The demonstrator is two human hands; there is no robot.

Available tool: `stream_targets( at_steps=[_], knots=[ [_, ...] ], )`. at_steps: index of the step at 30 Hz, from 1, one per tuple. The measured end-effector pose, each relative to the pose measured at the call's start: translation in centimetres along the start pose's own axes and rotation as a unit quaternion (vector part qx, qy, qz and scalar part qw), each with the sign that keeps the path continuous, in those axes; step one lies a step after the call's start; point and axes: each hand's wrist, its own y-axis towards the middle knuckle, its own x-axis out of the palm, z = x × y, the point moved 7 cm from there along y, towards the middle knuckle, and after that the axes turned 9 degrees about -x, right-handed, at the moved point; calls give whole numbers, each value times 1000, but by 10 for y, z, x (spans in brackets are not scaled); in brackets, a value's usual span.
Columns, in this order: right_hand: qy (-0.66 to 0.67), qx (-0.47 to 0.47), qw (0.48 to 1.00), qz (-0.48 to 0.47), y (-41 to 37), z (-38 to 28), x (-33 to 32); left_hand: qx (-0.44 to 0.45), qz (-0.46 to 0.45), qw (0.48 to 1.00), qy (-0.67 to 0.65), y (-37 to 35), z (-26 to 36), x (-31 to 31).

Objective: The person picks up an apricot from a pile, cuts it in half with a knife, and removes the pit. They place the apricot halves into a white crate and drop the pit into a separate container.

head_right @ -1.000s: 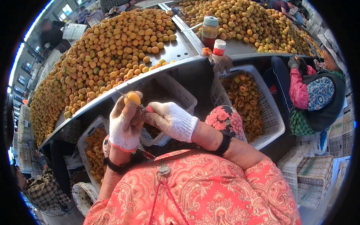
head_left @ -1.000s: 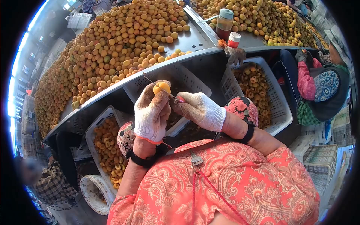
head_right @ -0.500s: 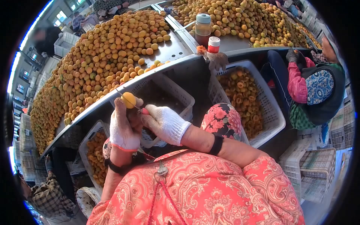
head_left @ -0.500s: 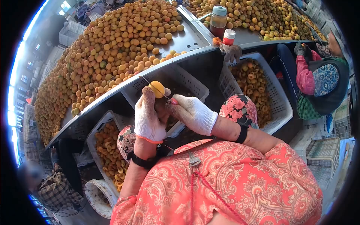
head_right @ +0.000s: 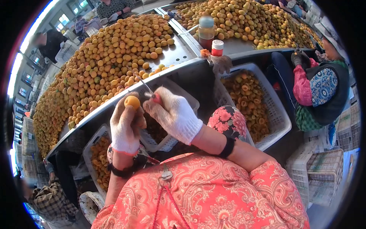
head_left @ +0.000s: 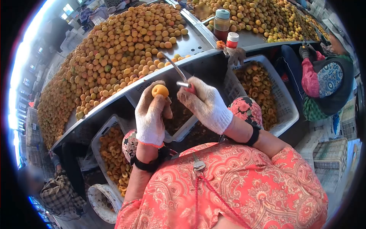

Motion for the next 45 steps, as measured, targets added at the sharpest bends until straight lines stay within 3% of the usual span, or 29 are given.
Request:
stream_targets(
  at_steps=[2, 4, 6, 7, 9, 11, 13, 14, 19, 24, 26, 27, 28, 30, 31, 32, 34, 35, 36, 38, 40, 41, 42, 44, 45],
  knots=[
    [-155, -22, 988, 15, 9, -16, -7, 44, -30, 995, 80, -4, 5, 14],
    [-157, -28, 987, 34, 12, -15, -6, 34, -56, 994, 85, -6, 0, 17],
    [-179, -39, 983, 14, 16, -11, 0, 119, 2, 962, 247, -9, 7, 22],
    [-170, -43, 985, 0, 16, -18, 4, 145, 19, 957, 249, -7, 5, 22],
    [-88, -25, 996, 16, 19, -10, 8, 301, 34, 864, 402, -14, 25, 31],
    [-45, 34, 998, -1, 20, 0, 8, 318, 73, 851, 412, -17, 25, 28],
    [-81, 3, 997, 20, 23, 4, 6, 258, 65, 886, 381, -17, 22, 28],
    [-84, 42, 995, 21, 24, 3, 6, 263, 43, 892, 365, -19, 26, 31],
    [150, 42, 986, 60, 31, 3, 24, 260, 19, 902, 344, -17, 25, 35],
    [118, 0, 991, 63, 31, 4, 24, 246, 61, 944, 213, -9, 12, 34],
    [-48, -58, 995, 73, 32, -3, 22, 160, 41, 986, -20, 9, -6, 22],
    [-93, -78, 990, 77, 31, -9, 26, 113, 57, 990, -63, 3, 0, 25],
    [-114, -84, 988, 62, 30, -11, 28, 146, 49, 983, -95, 7, 0, 24],
    [-138, -98, 984, 55, 28, -8, 30, 45, 26, 976, -210, 10, -13, 20],
    [-111, -98, 987, 62, 30, 6, 26, -46, 44, 976, -209, -3, -6, 21],
    [-109, -101, 987, 56, 29, 12, 21, -40, 47, 976, -211, -7, -1, 15],
    [28, -34, 997, 60, 26, 24, 21, -137, 28, 944, -299, -13, -9, 10],
    [28, -27, 996, 84, 25, 23, 21, -116, 43, 940, -319, -10, -7, 3],
    [4, -79, 991, 107, 25, 19, 18, -105, 40, 941, -320, 0, -16, -9],
    [-84, -91, 991, 51, 26, -18, 41, -167, 27, 910, -379, -6, -22, -1],
    [-149, -68, 983, -87, 23, -24, 66, -129, 86, 946, -283, -18, -18, 6],
    [-140, -111, 982, -67, 24, -24, 67, -77, 121, 955, -260, -25, -9, 4],
    [-79, -88, 991, -59, 26, -25, 66, -71, 121, 955, -263, -25, -7, -4],
    [-57, -69, 996, -23, 31, -27, 53, -109, 5, 964, -242, -22, -10, -6],
    [-115, -63, 990, -51, 31, -39, 56, -110, 13, 970, -215, -28, -4, -1]
  ],
)
